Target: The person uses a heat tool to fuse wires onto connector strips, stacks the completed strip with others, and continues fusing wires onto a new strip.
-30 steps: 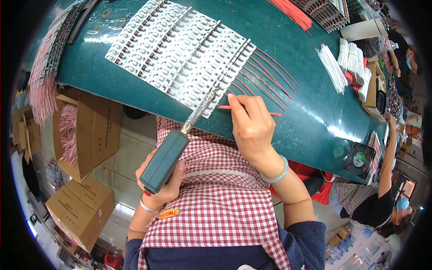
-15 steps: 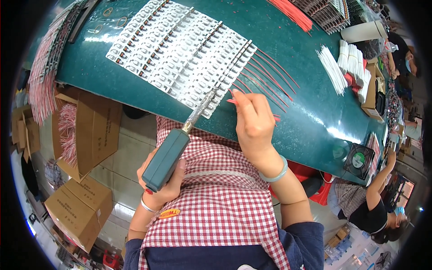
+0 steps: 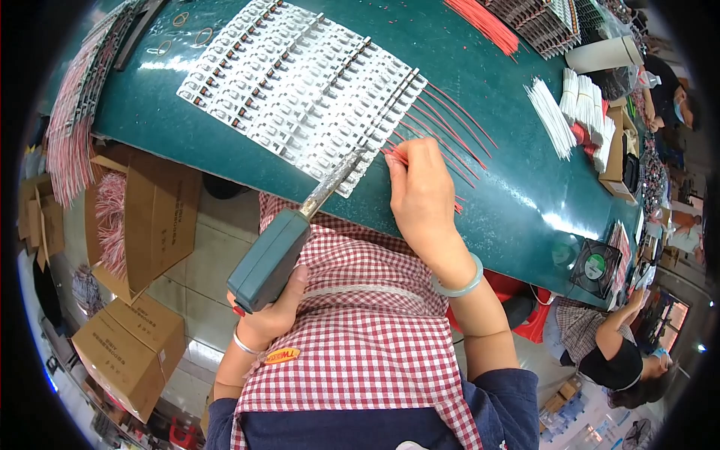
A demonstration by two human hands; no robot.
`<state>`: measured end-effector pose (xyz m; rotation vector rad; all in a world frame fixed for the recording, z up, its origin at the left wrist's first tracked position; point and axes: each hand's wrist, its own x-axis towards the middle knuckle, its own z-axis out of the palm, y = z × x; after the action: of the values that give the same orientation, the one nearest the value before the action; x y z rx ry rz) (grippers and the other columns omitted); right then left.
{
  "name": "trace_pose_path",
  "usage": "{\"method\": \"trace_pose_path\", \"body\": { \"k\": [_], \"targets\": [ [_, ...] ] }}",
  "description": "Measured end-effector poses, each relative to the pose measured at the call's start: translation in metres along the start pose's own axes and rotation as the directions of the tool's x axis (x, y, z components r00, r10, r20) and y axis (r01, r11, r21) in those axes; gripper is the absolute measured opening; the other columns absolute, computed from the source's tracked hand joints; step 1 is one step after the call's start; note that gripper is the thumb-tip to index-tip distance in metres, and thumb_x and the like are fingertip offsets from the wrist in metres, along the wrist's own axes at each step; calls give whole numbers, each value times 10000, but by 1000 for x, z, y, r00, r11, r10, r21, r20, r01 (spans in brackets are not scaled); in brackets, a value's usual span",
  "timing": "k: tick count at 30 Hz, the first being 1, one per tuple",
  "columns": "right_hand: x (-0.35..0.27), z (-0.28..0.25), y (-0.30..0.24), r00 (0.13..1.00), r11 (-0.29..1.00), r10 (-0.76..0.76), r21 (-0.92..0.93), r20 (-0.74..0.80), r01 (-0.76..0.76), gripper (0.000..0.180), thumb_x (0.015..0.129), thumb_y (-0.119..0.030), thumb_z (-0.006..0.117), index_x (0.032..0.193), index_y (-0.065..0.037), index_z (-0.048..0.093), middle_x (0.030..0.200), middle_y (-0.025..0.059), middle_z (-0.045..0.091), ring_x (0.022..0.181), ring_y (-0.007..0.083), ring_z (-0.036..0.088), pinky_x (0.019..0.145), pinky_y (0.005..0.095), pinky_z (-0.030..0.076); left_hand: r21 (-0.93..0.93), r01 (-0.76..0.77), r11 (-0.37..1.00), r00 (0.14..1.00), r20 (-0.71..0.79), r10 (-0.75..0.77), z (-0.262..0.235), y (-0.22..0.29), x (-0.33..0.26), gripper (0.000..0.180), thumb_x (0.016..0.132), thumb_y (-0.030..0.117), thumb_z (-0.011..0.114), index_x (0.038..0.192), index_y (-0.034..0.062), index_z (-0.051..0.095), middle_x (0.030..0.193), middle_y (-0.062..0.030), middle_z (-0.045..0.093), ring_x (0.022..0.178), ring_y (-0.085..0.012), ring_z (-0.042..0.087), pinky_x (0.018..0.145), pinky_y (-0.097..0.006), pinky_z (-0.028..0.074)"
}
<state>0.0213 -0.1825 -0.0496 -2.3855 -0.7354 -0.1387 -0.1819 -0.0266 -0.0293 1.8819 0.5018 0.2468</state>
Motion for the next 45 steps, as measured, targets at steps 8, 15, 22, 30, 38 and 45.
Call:
{"method": "trace_pose_path", "body": {
  "k": [8,15,22,30,38,45],
  "targets": [
    [5,-13,-6,963,919,189,310,194,-243,85,850,-28,663,857,18,592,822,161,623,721,337,617,634,412,485,120,-116,986,991,-47,123,3,0,8,223,759,20,758,970,-24,704,856,-123,706,692,-213,689,618,-281,533],
    [5,-5,-6,968,946,194,231,162,-228,98,831,-44,678,834,10,597,814,157,630,661,330,618,596,423,486,164,-179,970,984,11,180,6,9,15,226,727,-26,748,944,-46,687,913,-146,694,732,-236,691,654,-290,546],
    [5,0,-3,987,965,130,216,90,-147,112,792,-28,687,801,8,581,793,159,621,644,334,618,583,436,493,247,-264,932,965,67,255,7,14,21,220,717,-46,734,932,-42,686,915,-148,688,730,-235,690,652,-290,549],
    [5,1,-5,990,969,121,209,74,-134,119,776,-13,689,796,14,575,797,169,621,635,346,616,579,439,500,243,-261,934,965,55,255,7,16,22,191,717,-29,735,901,-32,683,873,-144,671,689,-239,672,623,-295,539],
    [5,1,-5,990,973,125,185,73,-136,123,777,-19,693,789,17,576,796,169,621,639,350,622,577,444,501,195,-190,962,981,4,193,5,1,9,204,728,-6,746,920,-43,684,851,-139,670,688,-246,672,634,-300,541],
    [6,-5,-7,983,973,135,170,127,-156,144,808,-55,702,821,16,578,838,167,613,700,344,627,621,434,508,133,-98,986,995,-12,101,4,-4,2,243,743,14,757,969,-44,689,873,-151,683,700,-249,679,635,-302,540]
  ]
}}
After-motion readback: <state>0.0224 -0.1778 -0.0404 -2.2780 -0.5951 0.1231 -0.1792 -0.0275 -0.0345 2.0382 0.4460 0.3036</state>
